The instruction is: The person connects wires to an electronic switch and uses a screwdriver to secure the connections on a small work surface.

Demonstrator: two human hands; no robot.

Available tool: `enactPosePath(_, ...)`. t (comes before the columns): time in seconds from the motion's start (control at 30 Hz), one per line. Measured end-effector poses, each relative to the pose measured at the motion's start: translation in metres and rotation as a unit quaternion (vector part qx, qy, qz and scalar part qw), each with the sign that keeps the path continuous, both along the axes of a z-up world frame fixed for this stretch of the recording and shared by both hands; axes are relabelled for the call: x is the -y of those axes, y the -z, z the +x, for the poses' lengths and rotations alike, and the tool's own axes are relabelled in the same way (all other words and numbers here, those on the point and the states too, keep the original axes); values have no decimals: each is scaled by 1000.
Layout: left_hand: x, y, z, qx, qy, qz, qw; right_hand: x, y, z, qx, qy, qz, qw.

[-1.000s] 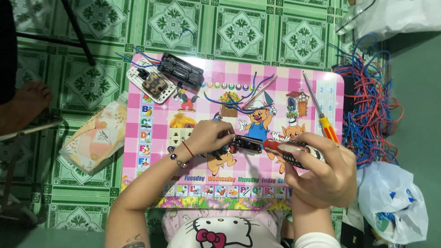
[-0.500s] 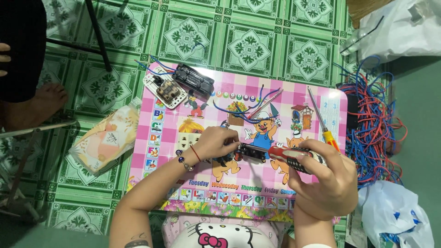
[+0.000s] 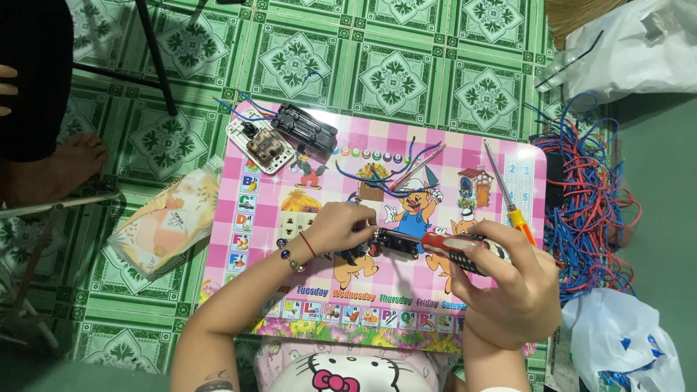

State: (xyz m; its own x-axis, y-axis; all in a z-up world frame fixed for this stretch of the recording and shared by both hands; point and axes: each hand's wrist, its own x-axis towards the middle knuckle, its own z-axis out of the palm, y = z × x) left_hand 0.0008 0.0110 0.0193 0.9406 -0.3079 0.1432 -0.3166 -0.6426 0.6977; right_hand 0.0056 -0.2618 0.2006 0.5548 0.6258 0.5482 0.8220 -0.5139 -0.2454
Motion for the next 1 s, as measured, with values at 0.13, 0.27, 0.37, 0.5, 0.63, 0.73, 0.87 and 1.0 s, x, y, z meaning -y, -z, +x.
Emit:
enactPosePath(0.13, 0, -2, -1, 11, 1, -11, 1000, -18, -5, -7, -27, 34, 12, 999)
enactPosePath(0.27, 3, 4, -1, 10, 0, 12, 1000, -17, -1, -8, -5, 29, 23, 999)
enactPosePath(0.37, 4, 3, -1, 17, -6, 26, 1000, -11, 3, -7, -4, 23, 28, 999)
enactPosePath(0.5, 5, 4, -3, 21, -9, 27, 999, -4, 9, -10, -1, 46, 50, 998)
enactPosePath(0.63, 5, 6, -2, 25, -9, 33, 999, 5, 17, -11, 17, 42, 80, 996)
enactPosePath(0.73, 6, 5, -2, 27, -5, 34, 999, 15, 25, -10, 14, 15, 81, 996)
enactPosePath(0.87, 6, 4, -2, 35, 0, 36, 999, 10, 24, -10, -4, -4, 74, 997)
enactPosePath(1.0, 6, 5, -2, 39, 2, 35, 999, 8, 24, -7, -11, -22, 52, 998)
